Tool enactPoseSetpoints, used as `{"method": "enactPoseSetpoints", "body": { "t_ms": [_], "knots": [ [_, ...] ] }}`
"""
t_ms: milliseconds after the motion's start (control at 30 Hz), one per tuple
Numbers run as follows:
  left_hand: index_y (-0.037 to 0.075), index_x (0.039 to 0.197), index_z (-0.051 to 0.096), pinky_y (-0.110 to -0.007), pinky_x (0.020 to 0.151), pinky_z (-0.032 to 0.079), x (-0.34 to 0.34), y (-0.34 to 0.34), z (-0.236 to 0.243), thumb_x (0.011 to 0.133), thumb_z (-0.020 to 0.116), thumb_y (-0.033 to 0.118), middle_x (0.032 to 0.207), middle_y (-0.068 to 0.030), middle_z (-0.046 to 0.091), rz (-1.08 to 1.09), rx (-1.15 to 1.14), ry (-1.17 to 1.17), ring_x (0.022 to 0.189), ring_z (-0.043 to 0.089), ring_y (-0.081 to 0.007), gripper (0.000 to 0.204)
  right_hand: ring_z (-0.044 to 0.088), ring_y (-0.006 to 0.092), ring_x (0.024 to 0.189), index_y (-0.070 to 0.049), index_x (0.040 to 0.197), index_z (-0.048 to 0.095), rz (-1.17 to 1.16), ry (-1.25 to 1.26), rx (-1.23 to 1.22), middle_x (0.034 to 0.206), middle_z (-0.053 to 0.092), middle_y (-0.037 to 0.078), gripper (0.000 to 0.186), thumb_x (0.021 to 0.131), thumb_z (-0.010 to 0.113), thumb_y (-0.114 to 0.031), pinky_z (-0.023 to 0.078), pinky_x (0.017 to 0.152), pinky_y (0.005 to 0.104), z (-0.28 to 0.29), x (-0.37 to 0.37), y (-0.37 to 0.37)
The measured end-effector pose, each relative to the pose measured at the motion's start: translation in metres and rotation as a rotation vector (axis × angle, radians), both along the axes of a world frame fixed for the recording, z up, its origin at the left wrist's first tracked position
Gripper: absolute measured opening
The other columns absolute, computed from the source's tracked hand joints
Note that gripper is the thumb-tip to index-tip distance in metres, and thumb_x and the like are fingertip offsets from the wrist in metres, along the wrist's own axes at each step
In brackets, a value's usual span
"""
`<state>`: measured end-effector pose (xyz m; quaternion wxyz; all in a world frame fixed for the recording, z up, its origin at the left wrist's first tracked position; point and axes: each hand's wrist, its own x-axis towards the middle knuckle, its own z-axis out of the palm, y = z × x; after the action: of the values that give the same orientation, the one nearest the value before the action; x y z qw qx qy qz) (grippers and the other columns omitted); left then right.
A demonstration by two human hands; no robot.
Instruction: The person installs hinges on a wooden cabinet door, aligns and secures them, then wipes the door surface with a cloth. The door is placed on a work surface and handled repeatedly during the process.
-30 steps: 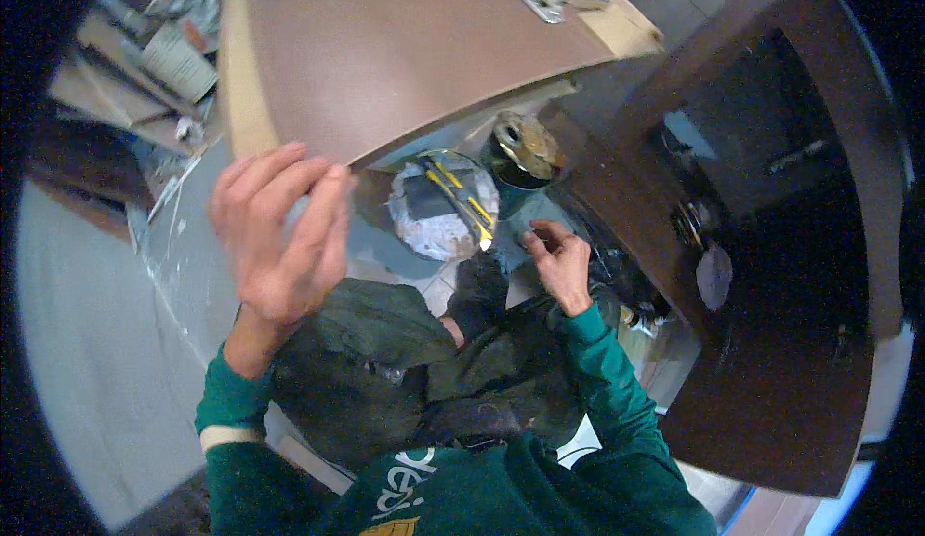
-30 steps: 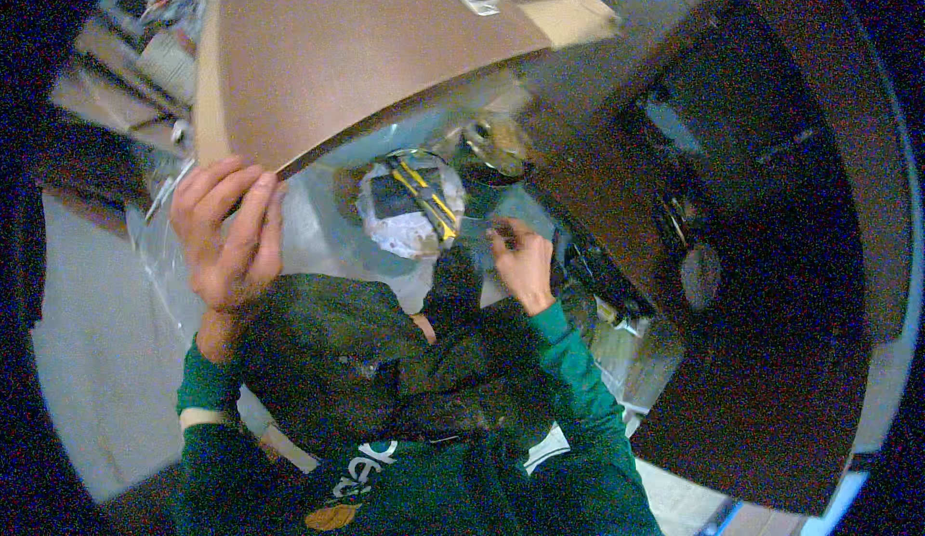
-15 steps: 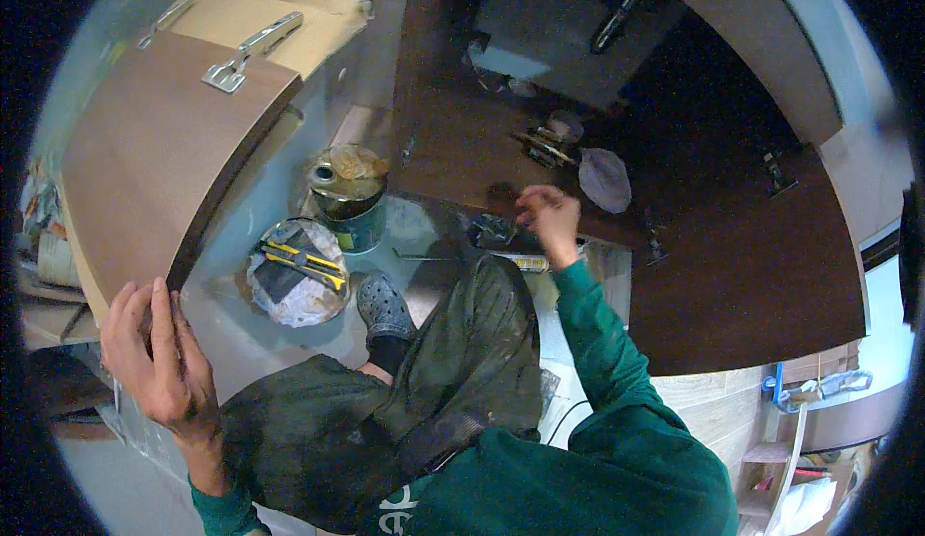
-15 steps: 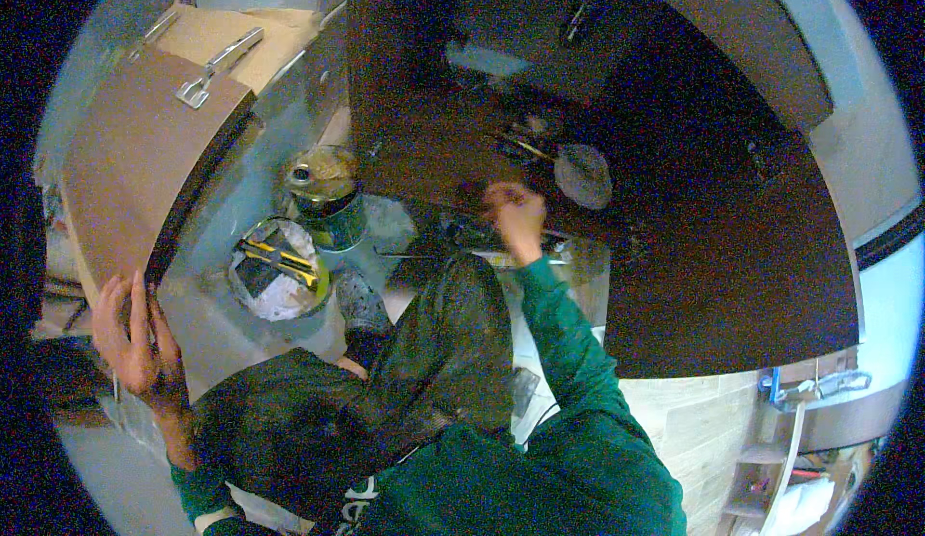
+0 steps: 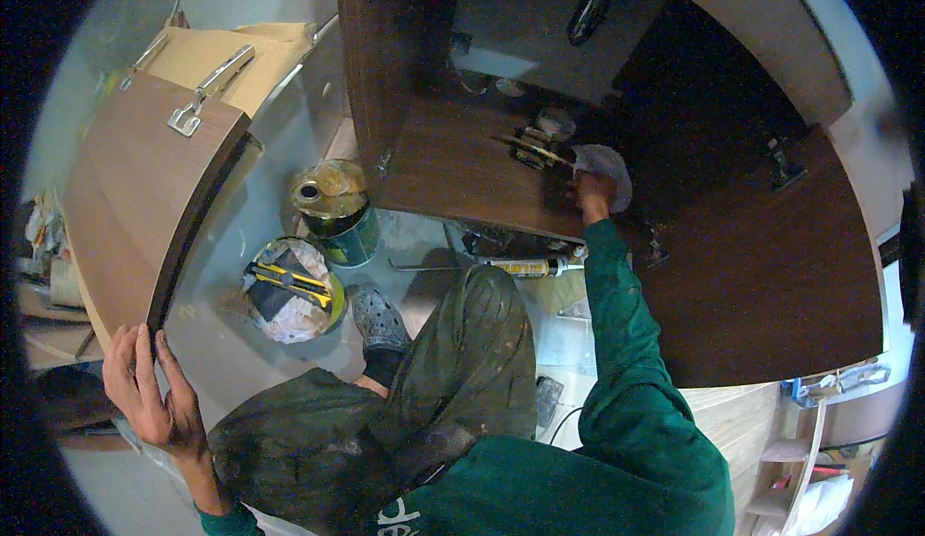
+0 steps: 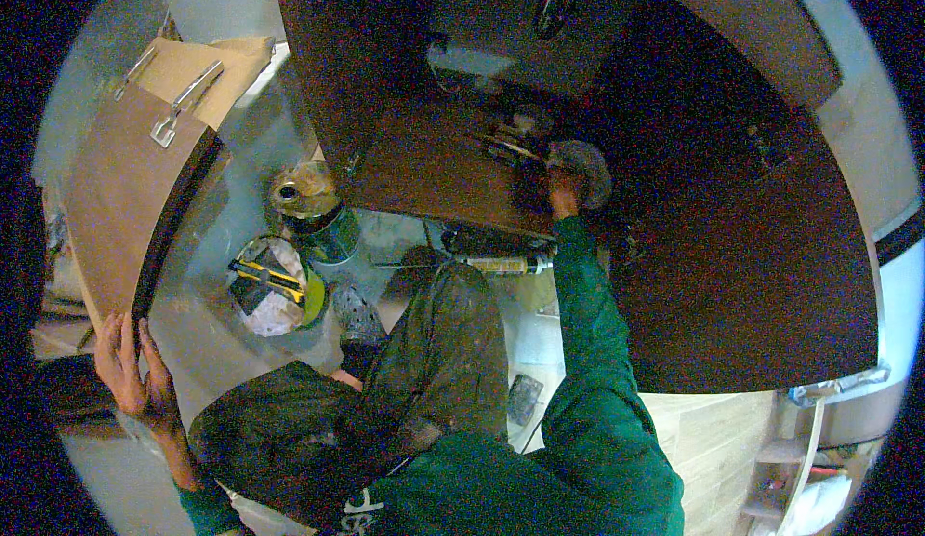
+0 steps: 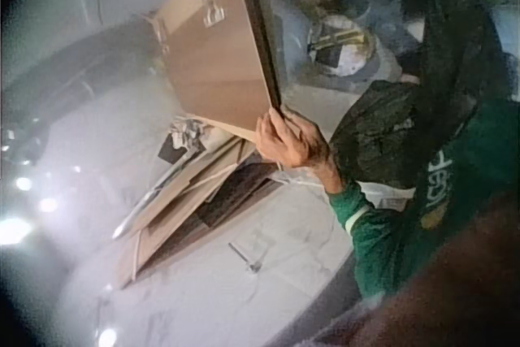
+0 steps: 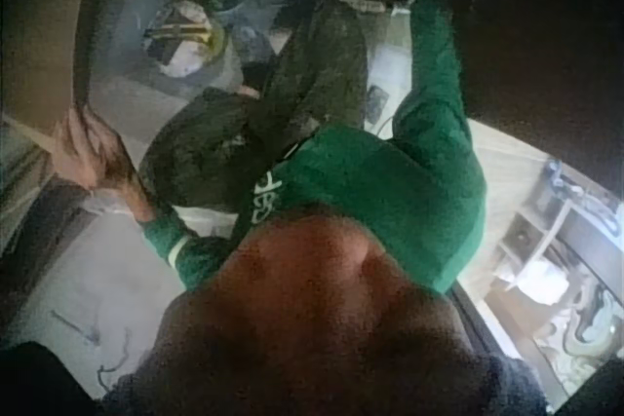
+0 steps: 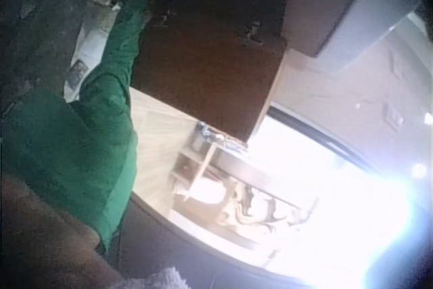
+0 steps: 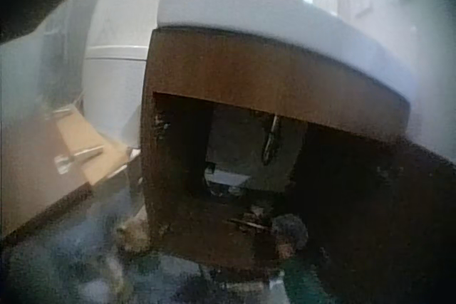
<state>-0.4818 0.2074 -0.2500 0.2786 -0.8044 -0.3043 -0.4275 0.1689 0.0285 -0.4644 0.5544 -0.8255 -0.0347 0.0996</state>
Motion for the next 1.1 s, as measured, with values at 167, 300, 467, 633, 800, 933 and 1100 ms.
{"method": "enactPoseSetpoints", "body": {
  "t_ms": [167, 300, 467, 633, 800, 933, 1100],
  "knots": [
    [0.004, 0.106, 0.07, -0.041, 0.092, 0.046, 0.003, 0.004, -0.001, 0.073, 0.074, -0.003, 0.102, -0.0128, 0.066, 0.041, 0.022, 0.004, 0.103, 0.063, -0.0314, 0.034, 0.063, 0.0133, 0.058, -0.008, 0.109, 0.064, 0.323, 0.118, 0.381, 0.081, 0.068, 0.004, 0.029, 0.094, 0.057, -0.032, 0.047, 0.044, 0.0243, -0.009, -0.004, 0.004],
    [0.002, 0.105, 0.068, -0.046, 0.09, 0.045, 0.005, 0.007, -0.003, 0.071, 0.074, 0.001, 0.099, -0.0126, 0.065, -0.014, -0.005, -0.039, 0.1, 0.061, -0.0339, 0.035, 0.055, 0.0069, 0.054, -0.017, 0.106, 0.06, 0.3, 0.562, 0.651, 0.074, 0.062, -0.002, 0.023, 0.097, 0.052, -0.036, 0.045, 0.045, 0.0194, -0.007, -0.008, 0.021],
    [0.001, 0.107, 0.066, -0.049, 0.09, 0.044, 0.008, 0.006, 0.005, 0.066, 0.075, 0.003, 0.102, -0.0135, 0.061, -0.033, -0.055, -0.027, 0.103, 0.058, -0.0352, 0.042, 0.053, 0.0041, 0.054, -0.015, 0.099, 0.06, 0.248, 0.723, 0.836, 0.073, 0.061, -0.005, 0.017, 0.097, 0.054, -0.031, 0.044, 0.044, 0.0192, -0.016, 0.015, 0.025],
    [0.002, 0.115, 0.062, -0.049, 0.096, 0.039, 0.02, 0.005, 0.017, 0.066, 0.075, 0.008, 0.111, -0.014, 0.055, -0.011, -0.158, 0.074, 0.112, 0.052, -0.0343, 0.051, 0.056, 0.0048, 0.058, -0.012, 0.098, 0.06, 0.378, 0.652, 0.868, 0.077, 0.063, -0.004, 0.017, 0.097, 0.055, -0.028, 0.044, 0.044, 0.0191, -0.062, 0.073, 0.023],
    [0.0, 0.116, 0.06, -0.049, 0.099, 0.037, 0.046, 0.01, 0.023, 0.068, 0.075, 0.014, 0.111, -0.0145, 0.054, -0.065, -0.196, 0.111, 0.113, 0.051, -0.0328, 0.052, 0.059, 0.0054, 0.06, -0.011, 0.098, 0.061, 0.173, 0.541, 0.841, 0.078, 0.064, -0.003, 0.017, 0.096, 0.056, -0.027, 0.044, 0.045, 0.0192, -0.084, 0.098, 0.025],
    [0.0, 0.117, 0.059, -0.048, 0.096, 0.039, 0.074, 0.022, 0.027, 0.069, 0.073, 0.01, 0.112, -0.0154, 0.054, -0.105, -0.199, 0.092, 0.111, 0.051, -0.0342, 0.051, 0.059, 0.0064, 0.06, -0.011, 0.098, 0.062, 0.202, 0.658, 0.914, 0.078, 0.064, -0.002, 0.014, 0.096, 0.055, -0.024, 0.045, 0.046, 0.0202, -0.074, 0.091, 0.027],
    [-0.001, 0.119, 0.057, -0.046, 0.094, 0.04, 0.116, 0.044, 0.031, 0.074, 0.065, 0.006, 0.112, -0.016, 0.055, -0.124, -0.101, 0.151, 0.109, 0.053, -0.0331, 0.047, 0.06, 0.0074, 0.06, -0.011, 0.098, 0.063, 0.215, 0.632, 0.951, 0.079, 0.063, -0.003, 0.013, 0.095, 0.052, -0.018, 0.046, 0.047, 0.0208, -0.067, 0.077, 0.029]
  ]
}}
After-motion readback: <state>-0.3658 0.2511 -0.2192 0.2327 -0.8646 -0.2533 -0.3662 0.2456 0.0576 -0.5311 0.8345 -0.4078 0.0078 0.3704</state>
